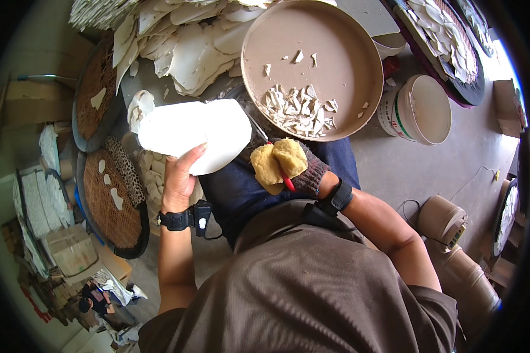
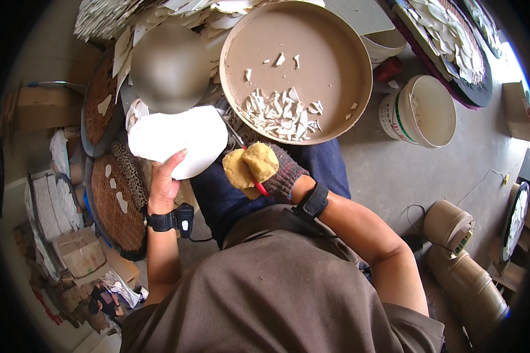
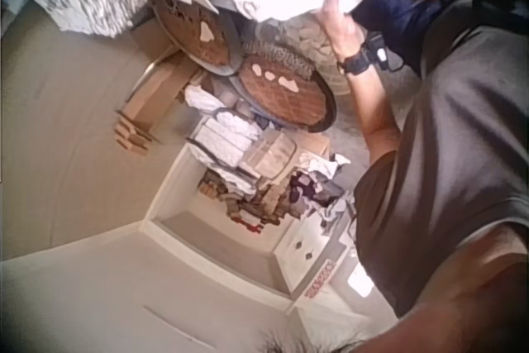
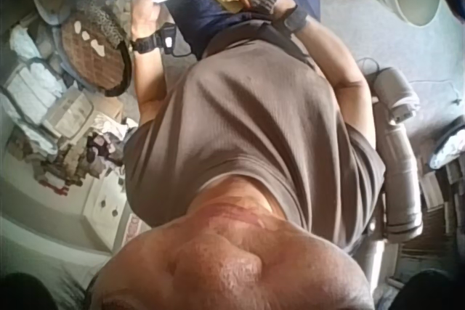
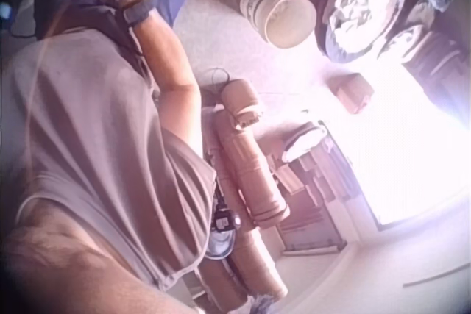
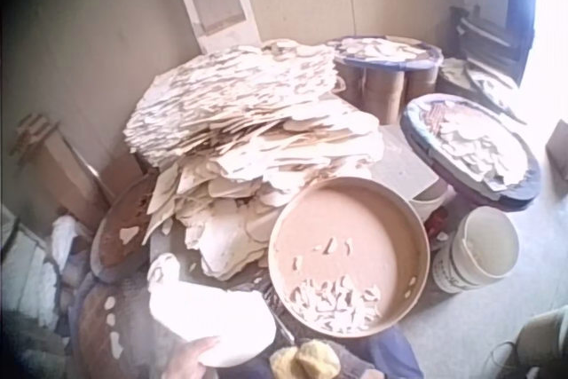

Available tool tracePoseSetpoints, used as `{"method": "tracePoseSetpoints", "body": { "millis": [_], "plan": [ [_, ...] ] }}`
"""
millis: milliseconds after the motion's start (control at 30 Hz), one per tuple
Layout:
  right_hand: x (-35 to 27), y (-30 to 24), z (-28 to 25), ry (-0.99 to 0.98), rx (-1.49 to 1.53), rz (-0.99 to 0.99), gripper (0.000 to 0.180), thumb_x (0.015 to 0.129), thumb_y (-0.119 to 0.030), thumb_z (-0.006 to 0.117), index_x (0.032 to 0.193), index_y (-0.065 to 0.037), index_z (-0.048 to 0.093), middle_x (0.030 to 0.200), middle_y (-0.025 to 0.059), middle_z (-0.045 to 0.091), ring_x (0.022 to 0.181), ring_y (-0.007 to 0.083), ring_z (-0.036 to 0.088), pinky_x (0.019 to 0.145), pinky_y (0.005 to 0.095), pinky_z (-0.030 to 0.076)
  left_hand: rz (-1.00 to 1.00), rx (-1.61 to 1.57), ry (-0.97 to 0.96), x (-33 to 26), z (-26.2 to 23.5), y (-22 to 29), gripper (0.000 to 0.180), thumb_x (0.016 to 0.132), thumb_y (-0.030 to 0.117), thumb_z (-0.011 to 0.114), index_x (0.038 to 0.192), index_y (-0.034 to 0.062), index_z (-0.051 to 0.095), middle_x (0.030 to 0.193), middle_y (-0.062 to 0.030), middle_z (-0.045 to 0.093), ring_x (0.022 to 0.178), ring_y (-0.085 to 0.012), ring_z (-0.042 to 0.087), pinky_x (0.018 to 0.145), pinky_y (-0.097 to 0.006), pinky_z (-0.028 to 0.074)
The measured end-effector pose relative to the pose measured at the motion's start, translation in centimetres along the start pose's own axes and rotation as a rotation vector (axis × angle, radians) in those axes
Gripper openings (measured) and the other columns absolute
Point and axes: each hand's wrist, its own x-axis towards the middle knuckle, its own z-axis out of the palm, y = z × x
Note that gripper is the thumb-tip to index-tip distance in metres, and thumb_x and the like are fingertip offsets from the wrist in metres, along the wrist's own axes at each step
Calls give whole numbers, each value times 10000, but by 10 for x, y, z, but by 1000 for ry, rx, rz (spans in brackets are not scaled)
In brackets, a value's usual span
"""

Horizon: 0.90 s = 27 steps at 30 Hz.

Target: Cutting large slices of dried medicinal herbs into smaller pieces using scissors in a processing workshop.

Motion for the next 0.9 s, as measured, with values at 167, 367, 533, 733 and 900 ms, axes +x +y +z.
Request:
{"method": "tracePoseSetpoints", "body": {
  "millis": [167,367,533,733,900],
  "plan": [
    [2,9,7,48,249,-190,222,893,-97,494,1100,-21,522,1089,98,559,982,167,554,859,273,441,-52,95,-96,-1,3,19,423,706,16,667,1105,18,524,1010,-50,561,937,-161,544,839,-289,439],
    [6,12,4,-186,1203,-73,239,908,-123,481,1116,-9,506,1123,108,535,1033,171,530,925,290,420,-80,214,-235,7,-13,20,541,709,6,657,1204,9,438,1073,-85,539,992,-164,523,866,-293,431],
    [-7,25,2,37,24,-12,257,901,-134,500,1123,-6,495,1120,101,540,1025,171,535,921,292,423,165,3,19,6,13,9,669,744,-4,617,1312,36,266,1180,-104,469,1064,-196,494,887,-322,440],
    [-3,17,-1,-88,666,-56,263,897,-118,501,1139,-15,490,1134,86,539,1021,167,541,939,282,412,205,-25,64,10,23,3,662,803,7,572,1339,122,200,1250,-102,397,1088,-213,476,831,-356,492],
    [7,20,-1,-189,581,-127,261,901,-107,487,1138,3,495,1121,103,548,1010,157,549,924,286,426,155,-11,-3,12,16,11,659,791,-15,573,1330,112,215,1225,-100,421,1083,-201,480,814,-333,497]
  ]
}}
